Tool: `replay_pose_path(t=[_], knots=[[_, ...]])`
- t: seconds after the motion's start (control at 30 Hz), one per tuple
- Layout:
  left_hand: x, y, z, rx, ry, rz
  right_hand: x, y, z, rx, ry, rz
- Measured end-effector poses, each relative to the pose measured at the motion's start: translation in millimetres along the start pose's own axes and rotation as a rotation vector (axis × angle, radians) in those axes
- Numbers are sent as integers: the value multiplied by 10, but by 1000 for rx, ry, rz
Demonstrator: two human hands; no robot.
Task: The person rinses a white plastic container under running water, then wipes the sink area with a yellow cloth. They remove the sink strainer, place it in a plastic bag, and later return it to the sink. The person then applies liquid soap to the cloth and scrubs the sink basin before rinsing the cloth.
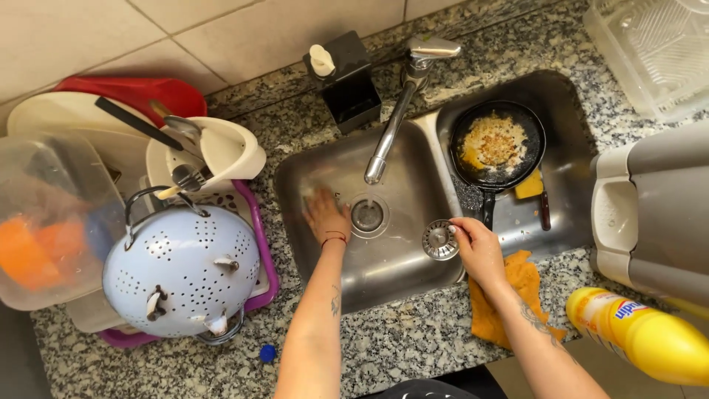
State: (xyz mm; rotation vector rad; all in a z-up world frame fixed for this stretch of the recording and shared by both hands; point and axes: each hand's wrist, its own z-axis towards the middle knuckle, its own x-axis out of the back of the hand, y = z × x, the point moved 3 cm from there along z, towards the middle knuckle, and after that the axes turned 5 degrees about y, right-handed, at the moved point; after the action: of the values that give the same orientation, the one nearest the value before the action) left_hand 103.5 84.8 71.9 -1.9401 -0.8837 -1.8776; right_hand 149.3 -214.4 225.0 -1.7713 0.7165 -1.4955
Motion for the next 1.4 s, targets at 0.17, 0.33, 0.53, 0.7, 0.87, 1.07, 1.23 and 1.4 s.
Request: replay_pose_path(t=[0.17, 0.33, 0.53, 0.7, 0.87, 1.07, 1.23, 1.4], knots=[[-265, 564, -135, -285, -90, -55, -32, -42, 42, -5, 27, -15], [42, 660, -638, -758, -392, 7, -19, -47, -19, -8, -16, -26], [-606, -64, -373, -1018, -11, 216, 5, -46, -51, -10, -11, -2], [-70, 361, -491, -532, -270, 176, -2, -20, -42, -5, -11, -11], [-495, 199, -549, -562, -318, 145, -10, -13, -59, 16, -17, -6], [46, 305, -389, -544, -339, 308, 11, -44, -70, 0, -9, -7], [313, 511, -631, -431, -518, 472, 7, -41, -73, 5, -20, 5], [-253, 325, -501, -286, -456, 120, 14, -35, -95, -2, -30, -11]])
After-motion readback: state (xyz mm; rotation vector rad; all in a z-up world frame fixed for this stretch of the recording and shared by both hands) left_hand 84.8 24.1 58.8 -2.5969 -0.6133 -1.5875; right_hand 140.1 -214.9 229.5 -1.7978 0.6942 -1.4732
